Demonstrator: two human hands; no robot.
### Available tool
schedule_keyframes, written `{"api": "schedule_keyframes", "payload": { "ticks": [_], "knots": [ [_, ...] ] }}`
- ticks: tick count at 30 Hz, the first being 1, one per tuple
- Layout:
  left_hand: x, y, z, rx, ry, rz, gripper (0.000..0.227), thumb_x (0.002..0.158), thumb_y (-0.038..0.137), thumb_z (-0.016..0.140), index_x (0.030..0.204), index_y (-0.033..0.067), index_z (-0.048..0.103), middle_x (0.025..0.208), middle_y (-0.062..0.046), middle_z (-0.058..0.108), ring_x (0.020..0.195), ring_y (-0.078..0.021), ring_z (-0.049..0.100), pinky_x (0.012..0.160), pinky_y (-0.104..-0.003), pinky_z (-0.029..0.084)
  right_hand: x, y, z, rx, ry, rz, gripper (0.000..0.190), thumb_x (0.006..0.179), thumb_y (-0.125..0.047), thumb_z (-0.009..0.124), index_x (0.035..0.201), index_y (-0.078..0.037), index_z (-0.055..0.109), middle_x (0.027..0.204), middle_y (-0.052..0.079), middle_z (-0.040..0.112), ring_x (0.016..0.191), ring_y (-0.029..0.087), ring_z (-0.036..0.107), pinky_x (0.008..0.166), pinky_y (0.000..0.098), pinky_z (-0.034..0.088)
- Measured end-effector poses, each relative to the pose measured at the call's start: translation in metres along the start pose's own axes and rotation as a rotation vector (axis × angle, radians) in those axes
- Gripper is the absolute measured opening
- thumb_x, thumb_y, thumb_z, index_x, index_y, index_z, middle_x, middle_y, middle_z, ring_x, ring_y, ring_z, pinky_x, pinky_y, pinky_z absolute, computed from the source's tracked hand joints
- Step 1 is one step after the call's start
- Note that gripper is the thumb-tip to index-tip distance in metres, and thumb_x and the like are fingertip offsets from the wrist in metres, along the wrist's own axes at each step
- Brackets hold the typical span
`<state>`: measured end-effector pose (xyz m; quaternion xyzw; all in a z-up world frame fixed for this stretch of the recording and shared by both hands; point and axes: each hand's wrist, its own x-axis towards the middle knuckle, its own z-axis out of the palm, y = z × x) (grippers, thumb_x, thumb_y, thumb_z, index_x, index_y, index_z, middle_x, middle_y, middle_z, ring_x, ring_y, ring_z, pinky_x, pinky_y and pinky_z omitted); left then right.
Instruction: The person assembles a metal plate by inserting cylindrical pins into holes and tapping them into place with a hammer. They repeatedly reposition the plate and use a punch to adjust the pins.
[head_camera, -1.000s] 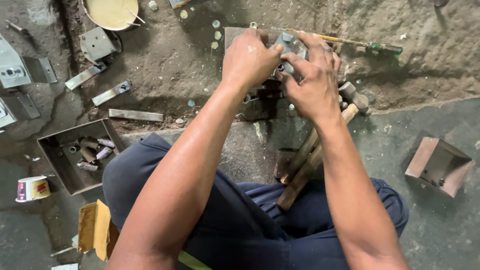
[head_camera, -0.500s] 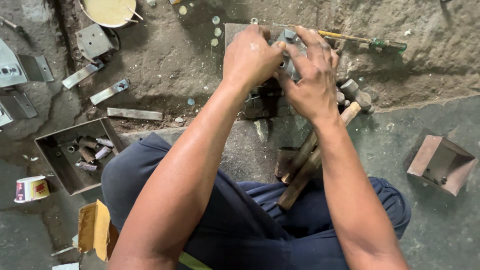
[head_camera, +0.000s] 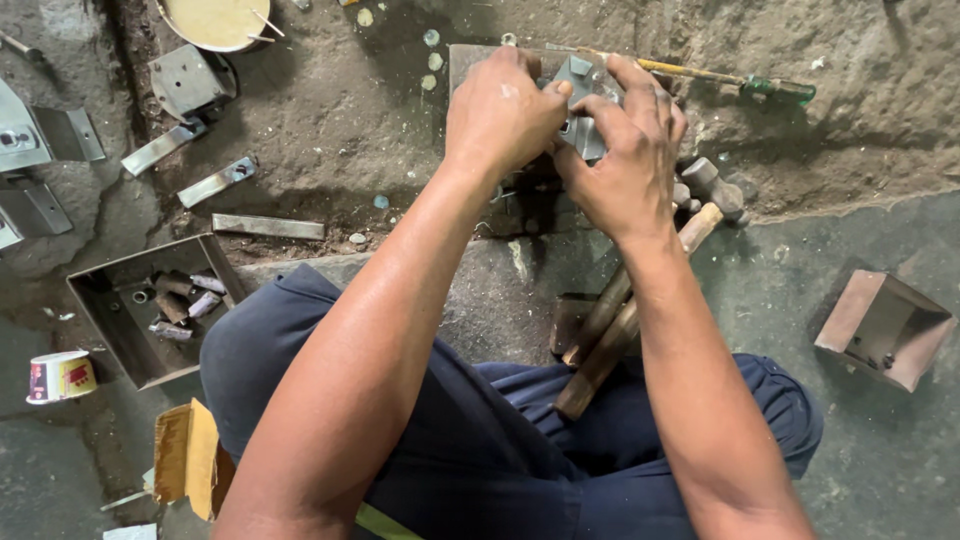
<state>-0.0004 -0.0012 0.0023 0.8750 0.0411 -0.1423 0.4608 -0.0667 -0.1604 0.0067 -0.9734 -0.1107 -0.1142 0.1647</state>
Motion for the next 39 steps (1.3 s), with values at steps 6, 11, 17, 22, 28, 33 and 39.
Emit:
{"api": "schedule_keyframes", "payload": {
  "ticks": [6, 11, 17, 22, 28, 33, 39],
  "knots": [
    [-0.001, 0.003, -0.001, -0.008, -0.011, -0.019, 0.051, 0.080, 0.042, 0.073, 0.115, 0.0059, 0.069, 0.110, -0.015, 0.074, 0.110, -0.0318, 0.068, 0.094, -0.042, 0.051, 0.000, 0.000, -0.005, 0.107, -0.060, -0.018, 0.040, 0.085, -0.021, 0.082, 0.123, -0.008, 0.075, 0.154, 0.018, 0.052, 0.144, 0.038, 0.046, 0.117, 0.0510, 0.030],
    [-0.002, 0.003, -0.005, -0.018, -0.040, -0.039, 0.047, 0.082, 0.041, 0.072, 0.114, 0.0058, 0.070, 0.109, -0.016, 0.074, 0.110, -0.0323, 0.068, 0.094, -0.042, 0.051, 0.002, -0.002, -0.008, 0.143, -0.043, 0.075, 0.043, 0.084, -0.024, 0.084, 0.121, -0.006, 0.072, 0.151, 0.020, 0.051, 0.141, 0.039, 0.047, 0.115, 0.0518, 0.030],
    [0.000, 0.002, -0.003, -0.004, -0.039, -0.030, 0.048, 0.081, 0.041, 0.072, 0.112, 0.0055, 0.070, 0.110, -0.017, 0.074, 0.110, -0.0330, 0.068, 0.094, -0.042, 0.052, 0.002, 0.001, -0.001, 0.096, -0.054, 0.055, 0.031, 0.087, -0.018, 0.081, 0.117, -0.010, 0.077, 0.155, 0.014, 0.055, 0.143, 0.035, 0.051, 0.118, 0.0515, 0.034],
    [0.001, 0.001, -0.001, 0.013, -0.013, 0.000, 0.047, 0.082, 0.042, 0.072, 0.112, 0.0057, 0.070, 0.110, -0.017, 0.073, 0.110, -0.0331, 0.067, 0.094, -0.042, 0.051, 0.007, 0.007, -0.005, 0.286, -0.132, 0.160, 0.044, 0.079, -0.022, 0.085, 0.121, -0.013, 0.076, 0.155, 0.015, 0.051, 0.143, 0.036, 0.048, 0.119, 0.0511, 0.034],
    [0.001, 0.002, -0.001, 0.000, -0.016, -0.006, 0.048, 0.083, 0.042, 0.073, 0.113, 0.0051, 0.069, 0.111, -0.017, 0.073, 0.111, -0.0325, 0.067, 0.095, -0.042, 0.050, 0.019, 0.007, -0.013, 0.222, -0.246, 0.205, 0.049, 0.076, -0.022, 0.087, 0.124, -0.016, 0.077, 0.158, 0.017, 0.044, 0.145, 0.039, 0.039, 0.118, 0.0531, 0.027],
    [-0.002, 0.001, -0.001, -0.012, -0.009, -0.008, 0.046, 0.084, 0.039, 0.072, 0.113, 0.0045, 0.069, 0.112, -0.017, 0.072, 0.111, -0.0330, 0.066, 0.095, -0.042, 0.050, 0.026, 0.006, -0.017, 0.138, -0.303, 0.131, 0.050, 0.080, -0.017, 0.082, 0.129, -0.019, 0.077, 0.161, 0.016, 0.043, 0.147, 0.037, 0.038, 0.120, 0.0525, 0.025],
    [0.000, 0.000, -0.001, -0.023, -0.003, -0.016, 0.048, 0.083, 0.040, 0.074, 0.114, 0.0035, 0.069, 0.112, -0.018, 0.072, 0.111, -0.0332, 0.067, 0.095, -0.042, 0.051, 0.033, 0.006, -0.023, 0.099, -0.374, 0.099, 0.049, 0.079, -0.019, 0.082, 0.128, -0.021, 0.075, 0.159, 0.013, 0.044, 0.147, 0.033, 0.038, 0.118, 0.0513, 0.025]
  ]
}}
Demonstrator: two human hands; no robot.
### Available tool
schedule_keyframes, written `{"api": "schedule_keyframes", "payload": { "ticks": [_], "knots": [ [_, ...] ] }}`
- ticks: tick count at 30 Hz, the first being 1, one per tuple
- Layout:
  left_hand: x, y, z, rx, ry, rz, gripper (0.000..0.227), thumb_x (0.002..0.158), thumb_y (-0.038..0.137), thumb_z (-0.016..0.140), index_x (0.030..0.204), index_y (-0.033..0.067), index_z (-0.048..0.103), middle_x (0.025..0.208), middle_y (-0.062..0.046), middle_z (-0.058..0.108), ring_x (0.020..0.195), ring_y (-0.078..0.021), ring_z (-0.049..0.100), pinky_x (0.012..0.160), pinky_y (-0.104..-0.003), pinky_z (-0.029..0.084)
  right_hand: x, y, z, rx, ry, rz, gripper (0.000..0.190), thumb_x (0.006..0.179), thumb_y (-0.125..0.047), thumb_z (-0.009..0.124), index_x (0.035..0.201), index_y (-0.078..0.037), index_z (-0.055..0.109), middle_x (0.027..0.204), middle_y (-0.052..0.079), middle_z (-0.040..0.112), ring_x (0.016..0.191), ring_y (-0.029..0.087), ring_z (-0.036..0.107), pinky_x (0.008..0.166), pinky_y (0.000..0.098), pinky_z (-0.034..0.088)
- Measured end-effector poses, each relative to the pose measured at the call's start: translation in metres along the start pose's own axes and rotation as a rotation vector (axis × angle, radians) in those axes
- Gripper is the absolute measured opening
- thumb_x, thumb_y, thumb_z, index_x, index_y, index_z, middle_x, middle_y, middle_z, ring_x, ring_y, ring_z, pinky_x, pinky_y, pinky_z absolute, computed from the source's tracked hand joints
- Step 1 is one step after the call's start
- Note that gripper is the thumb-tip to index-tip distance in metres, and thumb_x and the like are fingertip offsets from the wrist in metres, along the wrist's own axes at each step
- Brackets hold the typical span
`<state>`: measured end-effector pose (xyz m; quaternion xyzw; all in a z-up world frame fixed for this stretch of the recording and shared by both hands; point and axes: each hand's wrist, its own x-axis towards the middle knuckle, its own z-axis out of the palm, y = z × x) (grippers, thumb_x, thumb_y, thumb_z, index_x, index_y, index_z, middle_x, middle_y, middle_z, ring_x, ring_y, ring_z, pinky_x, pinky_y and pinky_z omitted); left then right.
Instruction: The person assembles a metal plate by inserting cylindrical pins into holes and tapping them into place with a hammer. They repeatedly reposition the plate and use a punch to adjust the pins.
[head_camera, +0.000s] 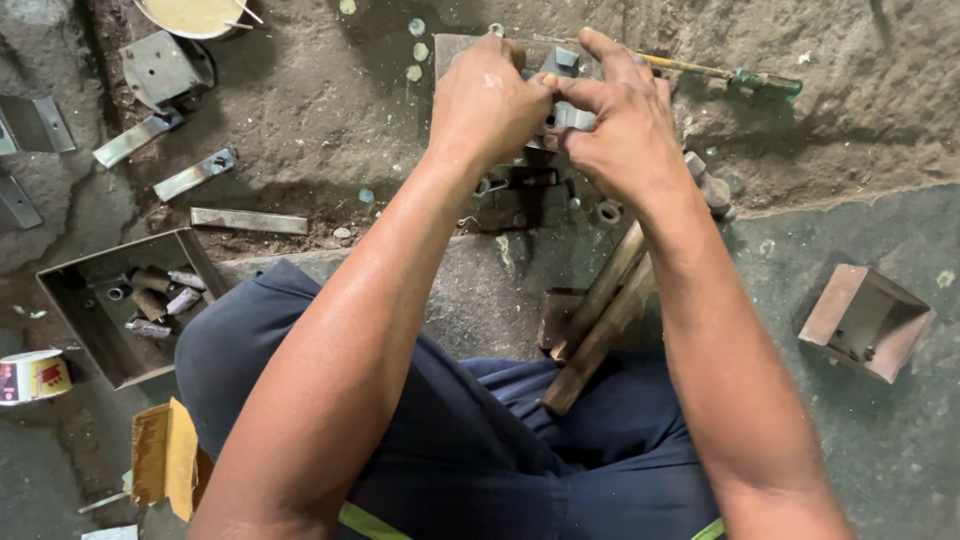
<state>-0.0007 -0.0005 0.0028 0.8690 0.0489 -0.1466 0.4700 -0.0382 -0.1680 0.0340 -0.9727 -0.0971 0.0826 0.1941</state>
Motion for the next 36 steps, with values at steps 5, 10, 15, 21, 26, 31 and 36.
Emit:
{"api": "schedule_keyframes", "payload": {
  "ticks": [5, 10, 15, 21, 26, 31, 36],
  "knots": [
    [0.003, -0.006, 0.004, 0.015, 0.051, 0.049, 0.052, 0.080, 0.041, 0.076, 0.113, 0.0018, 0.069, 0.110, -0.019, 0.073, 0.109, -0.0344, 0.068, 0.093, -0.043, 0.051, 0.000, 0.007, 0.006, -0.050, 0.017, -0.034, 0.049, 0.083, -0.016, 0.081, 0.131, -0.020, 0.075, 0.161, 0.013, 0.045, 0.148, 0.034, 0.039, 0.120, 0.0510, 0.026],
    [0.006, -0.009, 0.003, -0.012, 0.034, 0.021, 0.050, 0.079, 0.041, 0.077, 0.109, 0.0020, 0.071, 0.105, -0.020, 0.074, 0.105, -0.0356, 0.069, 0.091, -0.043, 0.053, -0.003, 0.003, 0.007, 0.087, 0.034, 0.028, 0.055, 0.078, -0.023, 0.086, 0.132, -0.021, 0.073, 0.156, 0.012, 0.047, 0.144, 0.035, 0.040, 0.117, 0.0511, 0.027],
    [0.008, -0.008, -0.002, -0.038, -0.052, -0.002, 0.045, 0.078, 0.041, 0.075, 0.100, 0.0014, 0.073, 0.100, -0.021, 0.075, 0.099, -0.0344, 0.073, 0.088, -0.041, 0.055, -0.008, 0.001, 0.008, 0.098, 0.079, 0.048, 0.053, 0.076, -0.025, 0.087, 0.128, -0.019, 0.073, 0.154, 0.011, 0.050, 0.142, 0.035, 0.043, 0.117, 0.0502, 0.029],
    [0.007, -0.012, -0.002, -0.016, -0.006, 0.046, 0.040, 0.074, 0.035, 0.076, 0.093, 0.0002, 0.074, 0.098, -0.023, 0.074, 0.097, -0.0369, 0.071, 0.086, -0.043, 0.055, -0.013, 0.003, 0.017, 0.118, 0.155, 0.002, 0.047, 0.080, -0.017, 0.081, 0.126, -0.017, 0.074, 0.155, 0.016, 0.050, 0.144, 0.037, 0.044, 0.120, 0.0515, 0.029],
    [0.007, -0.011, 0.002, -0.020, 0.018, 0.058, 0.037, 0.074, 0.032, 0.076, 0.094, 0.0008, 0.074, 0.098, -0.023, 0.074, 0.100, -0.0376, 0.070, 0.088, -0.043, 0.054, -0.017, 0.001, 0.015, 0.182, 0.181, 0.035, 0.042, 0.080, -0.020, 0.083, 0.121, -0.018, 0.076, 0.155, 0.014, 0.050, 0.143, 0.035, 0.045, 0.119, 0.0516, 0.029],
    [0.002, -0.009, 0.002, -0.008, 0.004, 0.037, 0.035, 0.075, 0.031, 0.074, 0.093, -0.0001, 0.073, 0.098, -0.024, 0.074, 0.099, -0.0381, 0.071, 0.088, -0.044, 0.054, -0.016, -0.003, 0.017, 0.138, 0.186, 0.012, 0.034, 0.083, -0.020, 0.084, 0.116, -0.017, 0.079, 0.155, 0.014, 0.051, 0.145, 0.036, 0.043, 0.120, 0.0519, 0.026],
    [0.003, -0.008, 0.001, -0.024, 0.034, 0.075, 0.035, 0.074, 0.029, 0.073, 0.093, -0.0006, 0.072, 0.095, -0.025, 0.074, 0.097, -0.0388, 0.071, 0.087, -0.044, 0.055, -0.012, 0.001, 0.020, 0.007, 0.180, -0.050, 0.038, 0.083, -0.020, 0.083, 0.121, -0.018, 0.078, 0.157, 0.013, 0.050, 0.146, 0.035, 0.041, 0.119, 0.0506, 0.027]
  ]
}}
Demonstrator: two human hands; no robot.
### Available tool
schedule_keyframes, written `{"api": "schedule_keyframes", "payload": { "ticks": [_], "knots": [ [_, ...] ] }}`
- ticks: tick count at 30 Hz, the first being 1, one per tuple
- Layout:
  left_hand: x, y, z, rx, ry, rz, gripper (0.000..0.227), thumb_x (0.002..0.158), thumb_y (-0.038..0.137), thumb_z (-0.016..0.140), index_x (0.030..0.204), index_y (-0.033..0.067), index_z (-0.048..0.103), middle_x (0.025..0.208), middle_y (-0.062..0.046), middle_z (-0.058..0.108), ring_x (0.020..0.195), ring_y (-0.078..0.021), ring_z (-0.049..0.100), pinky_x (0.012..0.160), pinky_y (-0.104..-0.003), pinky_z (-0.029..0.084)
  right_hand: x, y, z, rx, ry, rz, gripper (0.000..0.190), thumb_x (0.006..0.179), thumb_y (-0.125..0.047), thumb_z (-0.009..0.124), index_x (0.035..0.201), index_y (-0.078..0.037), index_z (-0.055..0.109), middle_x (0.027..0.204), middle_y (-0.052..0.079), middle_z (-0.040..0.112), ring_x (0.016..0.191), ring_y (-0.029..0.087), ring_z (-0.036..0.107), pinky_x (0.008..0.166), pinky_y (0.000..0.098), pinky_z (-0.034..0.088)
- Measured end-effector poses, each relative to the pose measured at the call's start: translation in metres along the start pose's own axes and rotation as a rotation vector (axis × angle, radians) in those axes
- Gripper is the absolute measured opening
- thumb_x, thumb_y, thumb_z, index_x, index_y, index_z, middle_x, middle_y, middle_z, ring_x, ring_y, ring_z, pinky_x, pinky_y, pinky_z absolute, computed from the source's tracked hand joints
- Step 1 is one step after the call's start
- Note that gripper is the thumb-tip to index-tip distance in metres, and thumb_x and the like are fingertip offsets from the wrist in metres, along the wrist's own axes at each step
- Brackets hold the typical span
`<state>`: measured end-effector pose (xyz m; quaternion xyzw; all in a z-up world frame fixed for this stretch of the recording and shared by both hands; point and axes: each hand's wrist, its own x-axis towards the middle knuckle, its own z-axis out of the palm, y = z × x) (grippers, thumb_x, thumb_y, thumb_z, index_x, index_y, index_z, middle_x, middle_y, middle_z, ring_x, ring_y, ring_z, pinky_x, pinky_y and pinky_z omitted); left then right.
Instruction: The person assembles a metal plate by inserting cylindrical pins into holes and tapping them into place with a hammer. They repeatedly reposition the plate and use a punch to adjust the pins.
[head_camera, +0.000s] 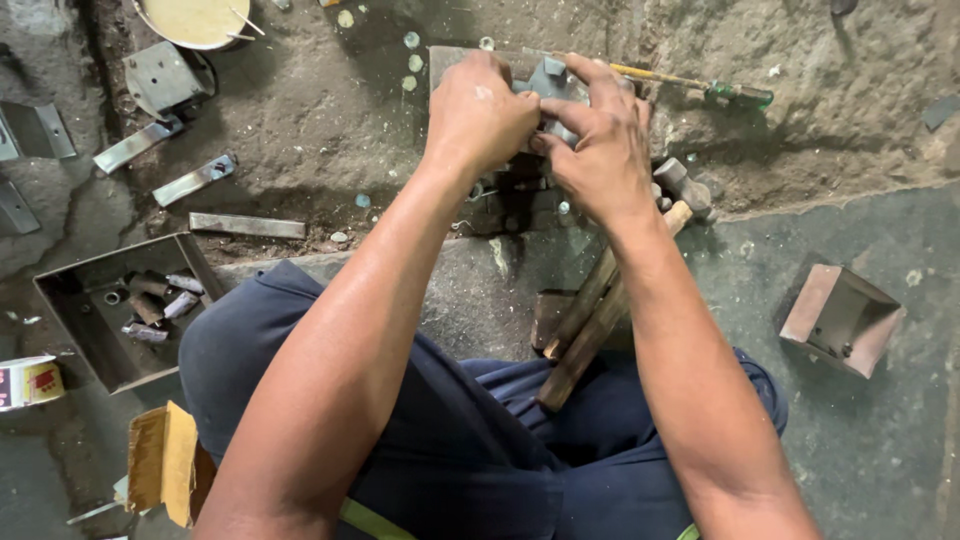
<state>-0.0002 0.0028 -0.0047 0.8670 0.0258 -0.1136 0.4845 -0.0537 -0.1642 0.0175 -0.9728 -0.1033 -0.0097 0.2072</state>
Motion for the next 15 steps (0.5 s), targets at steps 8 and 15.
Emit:
{"api": "schedule_keyframes", "payload": {
  "ticks": [8, 15],
  "knots": [
    [-0.0027, -0.0013, 0.0014, -0.008, 0.025, -0.016, 0.034, 0.075, 0.031, 0.073, 0.091, 0.0006, 0.074, 0.095, -0.025, 0.073, 0.097, -0.0412, 0.069, 0.086, -0.047, 0.054, -0.0067, 0.0063, -0.0014, -0.151, -0.009, -0.143, 0.037, 0.091, -0.025, 0.082, 0.127, -0.022, 0.079, 0.163, 0.012, 0.043, 0.151, 0.036, 0.034, 0.120, 0.0526, 0.024],
    [-0.0023, -0.0013, -0.0007, -0.022, -0.017, -0.033, 0.035, 0.075, 0.031, 0.072, 0.090, 0.0000, 0.074, 0.096, -0.025, 0.074, 0.097, -0.0397, 0.071, 0.087, -0.046, 0.055, -0.0090, 0.0088, -0.0022, -0.134, 0.005, -0.158, 0.035, 0.091, -0.026, 0.083, 0.126, -0.022, 0.078, 0.167, 0.014, 0.036, 0.153, 0.037, 0.030, 0.121, 0.0541, 0.022]
  ]
}}
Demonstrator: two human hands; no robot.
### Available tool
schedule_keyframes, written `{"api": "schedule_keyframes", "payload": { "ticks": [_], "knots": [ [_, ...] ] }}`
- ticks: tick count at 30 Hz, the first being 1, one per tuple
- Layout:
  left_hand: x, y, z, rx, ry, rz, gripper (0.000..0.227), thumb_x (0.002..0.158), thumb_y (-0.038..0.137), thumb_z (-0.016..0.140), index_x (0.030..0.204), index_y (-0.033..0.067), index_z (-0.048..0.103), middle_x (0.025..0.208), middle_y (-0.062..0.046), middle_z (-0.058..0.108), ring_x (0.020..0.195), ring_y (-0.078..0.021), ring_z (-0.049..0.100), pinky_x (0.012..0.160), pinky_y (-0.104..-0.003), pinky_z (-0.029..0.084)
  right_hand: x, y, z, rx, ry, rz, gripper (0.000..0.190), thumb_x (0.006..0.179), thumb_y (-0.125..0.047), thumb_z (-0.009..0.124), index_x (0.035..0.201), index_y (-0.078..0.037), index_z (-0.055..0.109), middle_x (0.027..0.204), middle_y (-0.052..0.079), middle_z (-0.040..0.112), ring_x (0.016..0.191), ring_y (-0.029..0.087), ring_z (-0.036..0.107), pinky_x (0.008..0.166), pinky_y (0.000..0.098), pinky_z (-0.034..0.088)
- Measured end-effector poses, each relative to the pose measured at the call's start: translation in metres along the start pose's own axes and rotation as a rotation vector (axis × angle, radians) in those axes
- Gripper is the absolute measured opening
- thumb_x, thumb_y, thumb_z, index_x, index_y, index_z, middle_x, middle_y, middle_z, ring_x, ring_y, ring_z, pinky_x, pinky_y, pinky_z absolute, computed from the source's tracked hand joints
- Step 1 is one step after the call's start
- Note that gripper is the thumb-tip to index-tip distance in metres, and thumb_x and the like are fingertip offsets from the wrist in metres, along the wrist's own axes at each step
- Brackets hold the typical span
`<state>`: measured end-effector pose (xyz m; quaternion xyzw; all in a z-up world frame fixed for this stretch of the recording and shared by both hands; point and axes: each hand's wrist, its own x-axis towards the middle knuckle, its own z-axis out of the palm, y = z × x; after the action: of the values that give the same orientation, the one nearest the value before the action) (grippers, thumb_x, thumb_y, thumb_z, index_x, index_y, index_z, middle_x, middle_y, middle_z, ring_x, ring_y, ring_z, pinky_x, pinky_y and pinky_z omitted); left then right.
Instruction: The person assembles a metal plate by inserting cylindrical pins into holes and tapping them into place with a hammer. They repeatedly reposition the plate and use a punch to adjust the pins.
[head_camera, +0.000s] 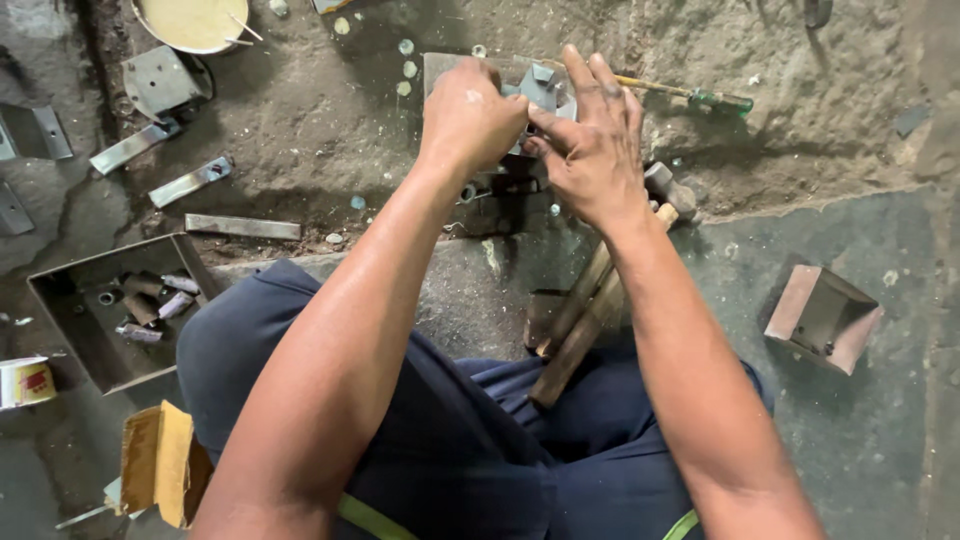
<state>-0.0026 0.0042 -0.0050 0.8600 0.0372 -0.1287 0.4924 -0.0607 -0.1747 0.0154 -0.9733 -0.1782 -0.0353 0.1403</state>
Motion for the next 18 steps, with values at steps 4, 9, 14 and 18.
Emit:
{"api": "schedule_keyframes", "payload": {
  "ticks": [4, 9, 14, 18],
  "knots": [
    [0.000, 0.005, -0.004, 0.038, -0.020, -0.008, 0.031, 0.073, 0.027, 0.070, 0.087, -0.0010, 0.075, 0.096, -0.027, 0.073, 0.097, -0.0404, 0.070, 0.088, -0.045, 0.054, 0.000, -0.004, -0.004, -0.040, 0.060, -0.050, 0.043, 0.091, -0.024, 0.080, 0.133, -0.019, 0.075, 0.164, 0.020, 0.034, 0.151, 0.039, 0.031, 0.120, 0.0570, 0.022],
    [-0.002, 0.007, -0.004, 0.048, -0.042, -0.034, 0.030, 0.075, 0.026, 0.067, 0.086, -0.0008, 0.075, 0.095, -0.026, 0.074, 0.096, -0.0384, 0.072, 0.090, -0.044, 0.055, -0.049, 0.003, -0.012, 0.440, 0.294, 0.386, 0.032, 0.099, -0.025, 0.066, 0.131, -0.024, 0.065, 0.155, 0.007, 0.051, 0.148, 0.025, 0.047, 0.132, 0.0445, 0.037],
    [0.000, 0.010, -0.002, 0.088, -0.038, -0.013, 0.032, 0.078, 0.028, 0.069, 0.088, -0.0014, 0.074, 0.096, -0.027, 0.074, 0.098, -0.0391, 0.072, 0.091, -0.044, 0.055, -0.104, 0.038, 0.010, -0.014, -0.013, 0.446, 0.049, 0.081, -0.027, 0.084, 0.126, -0.013, 0.072, 0.152, 0.019, 0.050, 0.145, 0.039, 0.040, 0.119, 0.0564, 0.026],
    [-0.002, 0.008, -0.002, 0.064, -0.013, 0.024, 0.034, 0.078, 0.030, 0.071, 0.090, -0.0017, 0.073, 0.096, -0.026, 0.073, 0.097, -0.0409, 0.070, 0.087, -0.046, 0.053, -0.108, 0.045, 0.031, -0.156, -0.114, 0.397, 0.059, 0.068, -0.035, 0.090, 0.119, -0.009, 0.074, 0.154, 0.025, 0.043, 0.145, 0.043, 0.032, 0.113, 0.0642, 0.022]
  ]
}}
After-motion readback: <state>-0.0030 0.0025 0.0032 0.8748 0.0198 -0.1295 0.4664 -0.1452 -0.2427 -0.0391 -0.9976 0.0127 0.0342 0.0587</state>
